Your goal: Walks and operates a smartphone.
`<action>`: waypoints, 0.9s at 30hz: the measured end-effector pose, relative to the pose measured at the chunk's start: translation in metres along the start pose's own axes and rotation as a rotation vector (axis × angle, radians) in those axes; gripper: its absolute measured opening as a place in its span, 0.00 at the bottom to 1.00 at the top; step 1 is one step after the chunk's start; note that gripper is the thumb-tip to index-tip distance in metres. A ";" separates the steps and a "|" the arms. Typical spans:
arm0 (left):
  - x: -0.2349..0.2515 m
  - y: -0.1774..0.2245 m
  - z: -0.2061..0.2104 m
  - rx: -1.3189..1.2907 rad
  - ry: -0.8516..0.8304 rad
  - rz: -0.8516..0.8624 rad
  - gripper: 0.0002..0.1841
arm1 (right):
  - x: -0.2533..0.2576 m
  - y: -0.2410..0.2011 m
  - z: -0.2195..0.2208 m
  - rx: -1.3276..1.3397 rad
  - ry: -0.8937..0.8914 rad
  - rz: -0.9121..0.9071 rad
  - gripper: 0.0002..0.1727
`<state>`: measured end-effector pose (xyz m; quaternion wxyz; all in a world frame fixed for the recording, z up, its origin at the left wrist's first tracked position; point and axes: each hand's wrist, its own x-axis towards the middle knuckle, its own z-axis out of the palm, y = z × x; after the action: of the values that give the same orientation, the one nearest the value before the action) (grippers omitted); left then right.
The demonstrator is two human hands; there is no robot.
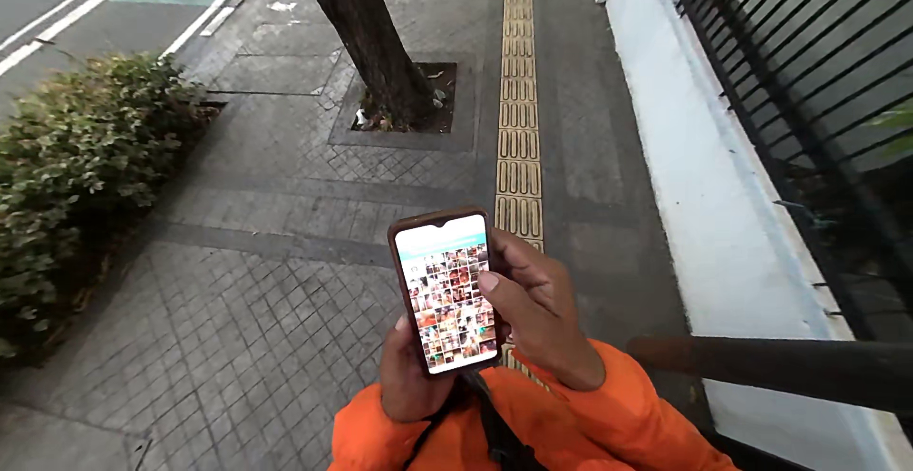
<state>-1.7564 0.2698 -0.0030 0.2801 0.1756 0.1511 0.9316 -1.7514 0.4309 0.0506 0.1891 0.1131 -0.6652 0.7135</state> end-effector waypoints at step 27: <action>0.006 0.015 0.029 -0.008 0.045 -0.029 0.24 | -0.017 -0.011 -0.007 0.083 -0.070 -0.010 0.21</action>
<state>-1.7560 0.2668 0.0298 0.2910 0.1515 0.1563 0.9316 -1.7312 0.4362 0.0529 0.1645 0.1488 -0.6404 0.7353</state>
